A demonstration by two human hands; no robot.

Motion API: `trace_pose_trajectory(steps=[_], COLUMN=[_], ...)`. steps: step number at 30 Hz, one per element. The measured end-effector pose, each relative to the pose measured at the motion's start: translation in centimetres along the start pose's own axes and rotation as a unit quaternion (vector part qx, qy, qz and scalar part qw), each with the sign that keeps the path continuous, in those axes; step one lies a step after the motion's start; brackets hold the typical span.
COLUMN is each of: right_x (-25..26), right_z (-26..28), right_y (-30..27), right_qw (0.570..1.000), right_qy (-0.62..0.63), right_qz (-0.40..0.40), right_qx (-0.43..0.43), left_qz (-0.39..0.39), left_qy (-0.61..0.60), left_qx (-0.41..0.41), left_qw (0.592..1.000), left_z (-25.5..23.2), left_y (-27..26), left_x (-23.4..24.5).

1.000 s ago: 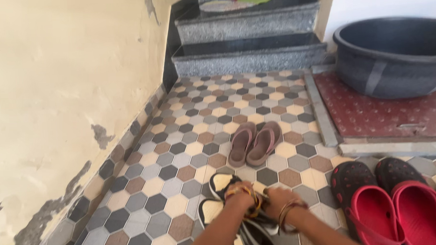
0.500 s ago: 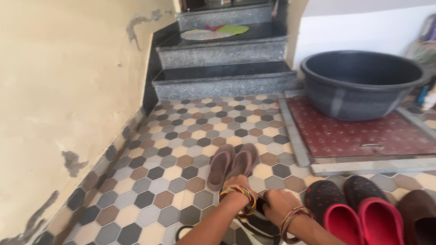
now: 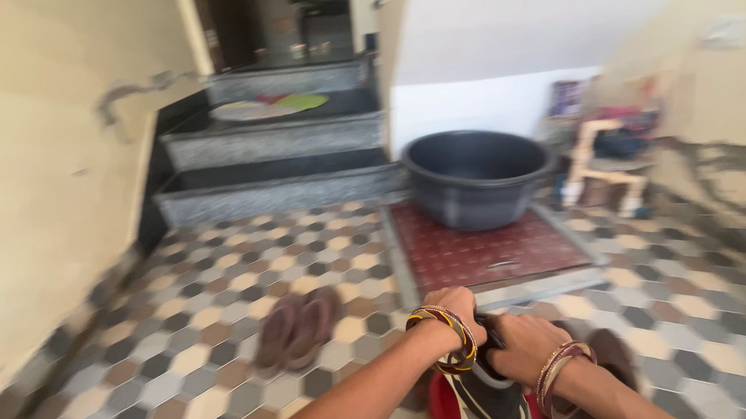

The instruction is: The person picks up various pairs of shoes from the floor, including sneakers, loafers, and slides, and places them onto a multi-tiered shoe rack. The person handles each pair individually, wiping them with their hands before arranging them on the shelves.

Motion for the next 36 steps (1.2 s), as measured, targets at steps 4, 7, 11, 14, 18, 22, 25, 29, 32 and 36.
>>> trace_pose_trajectory(steps=[4,7,11,14,18,22,25,29,32,36], right_x=[3.3,4.7,6.0,6.6,7.5,7.7,7.9,7.5,7.0,6.3], right_z=[-6.7,-11.9,-18.6,-23.4,-28.3,-32.2,-34.8,-38.1,-40.4,-43.8], right_y=[-4.0,-6.6,-9.6,-12.1,-15.7,-19.1,-20.9,-23.5,-24.9,-26.9], right_qw=[0.997,0.988,0.985,0.979,0.974,0.963,0.96,0.948,0.935,0.913], right_qy=[0.053,0.109,0.066,0.045,0.024,0.07,0.049,0.066,0.079,0.113], right_qz=[-0.031,-0.017,-0.033,-0.038,-0.056,-0.026,-0.033,-0.041,-0.047,-0.068], right_qx=[-0.035,-0.109,-0.155,-0.194,-0.22,-0.258,-0.275,-0.308,-0.341,-0.386], left_qz=[-0.001,0.047,0.045,0.056,0.091,0.108,0.124,0.142,0.156,0.169], left_qy=[0.024,0.047,0.044,0.048,0.087,0.11,0.116,0.107,0.124,0.116], left_qx=[-0.096,-0.13,-0.204,-0.249,-0.286,-0.287,-0.31,-0.345,-0.369,-0.402], left_qw=[0.995,0.989,0.977,0.966,0.95,0.945,0.936,0.922,0.908,0.892], left_z=[-8.7,-15.3,-22.6,-27.9,-34.7,-39.9,-43.2,-47.2,-50.0,-53.9], left_y=[2.9,5.2,7.5,8.6,9.1,8.8,8.8,8.7,9.0,10.0], left_x=[-0.8,-2.5,-5.0,-7.2,-9.5,-11.4,-13.0,-15.0,-16.9,-19.6])
Point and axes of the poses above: each hand's wrist, its own y-axis towards the middle knuckle, its own x-axis out of the back of the hand, z = x × y, the point moved 4 cm from there along y, towards the middle knuckle, and after that the axes turned 10 degrees about z, right-handed, at the moved point
